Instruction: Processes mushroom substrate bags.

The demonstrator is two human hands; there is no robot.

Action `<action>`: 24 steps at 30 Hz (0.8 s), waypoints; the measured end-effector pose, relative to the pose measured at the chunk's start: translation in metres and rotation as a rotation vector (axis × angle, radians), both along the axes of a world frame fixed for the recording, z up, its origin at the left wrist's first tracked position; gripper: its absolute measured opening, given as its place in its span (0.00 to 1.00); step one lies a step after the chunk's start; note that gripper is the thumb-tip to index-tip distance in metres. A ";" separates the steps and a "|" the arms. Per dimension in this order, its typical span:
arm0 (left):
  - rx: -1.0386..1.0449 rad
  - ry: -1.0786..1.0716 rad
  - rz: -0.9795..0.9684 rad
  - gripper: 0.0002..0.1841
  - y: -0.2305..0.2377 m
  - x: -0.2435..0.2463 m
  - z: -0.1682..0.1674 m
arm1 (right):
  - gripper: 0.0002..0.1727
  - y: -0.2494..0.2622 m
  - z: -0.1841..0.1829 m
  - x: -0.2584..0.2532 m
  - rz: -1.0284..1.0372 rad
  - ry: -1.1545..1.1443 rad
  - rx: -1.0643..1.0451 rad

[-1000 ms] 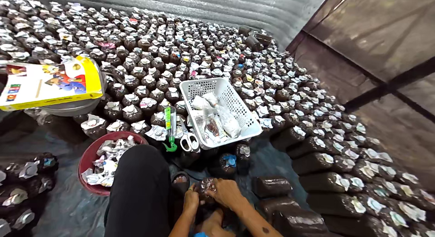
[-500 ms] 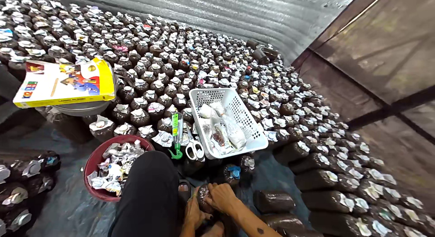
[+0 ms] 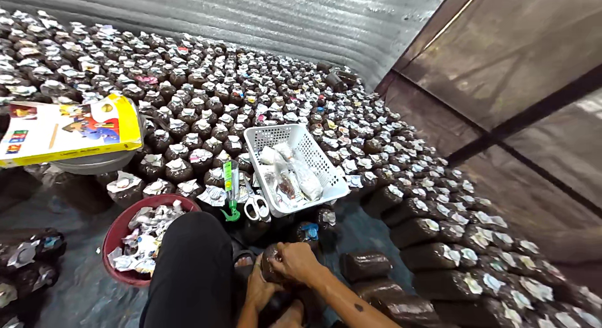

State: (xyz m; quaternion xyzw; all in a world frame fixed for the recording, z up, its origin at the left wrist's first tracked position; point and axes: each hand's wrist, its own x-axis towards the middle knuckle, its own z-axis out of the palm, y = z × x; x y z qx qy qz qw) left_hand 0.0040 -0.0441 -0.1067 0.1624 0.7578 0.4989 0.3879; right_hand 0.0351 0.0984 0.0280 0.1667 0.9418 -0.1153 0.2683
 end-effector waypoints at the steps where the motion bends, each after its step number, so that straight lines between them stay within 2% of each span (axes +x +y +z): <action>1: -0.009 0.033 -0.028 0.61 0.002 -0.003 0.002 | 0.37 0.006 -0.001 0.006 -0.047 -0.004 0.013; 4: -0.173 0.156 -0.177 0.59 0.002 -0.004 0.006 | 0.37 0.011 -0.010 0.031 -0.114 -0.032 0.022; 9: -0.387 0.200 -0.373 0.57 0.012 0.003 0.014 | 0.36 0.010 -0.018 0.056 -0.217 -0.064 0.016; 14: -0.407 0.246 -0.458 0.56 0.015 0.007 -0.001 | 0.36 -0.005 -0.038 0.055 -0.280 -0.088 0.018; 18: -0.397 0.306 -0.502 0.62 0.012 0.008 -0.002 | 0.37 -0.015 -0.044 0.062 -0.361 -0.075 0.014; 22: -0.347 0.342 -0.529 0.64 0.009 0.009 0.017 | 0.43 0.003 -0.030 0.074 -0.453 -0.152 -0.165; 24: -0.333 0.369 -0.527 0.63 0.008 0.009 0.019 | 0.41 0.023 -0.024 0.086 -0.585 -0.106 -0.248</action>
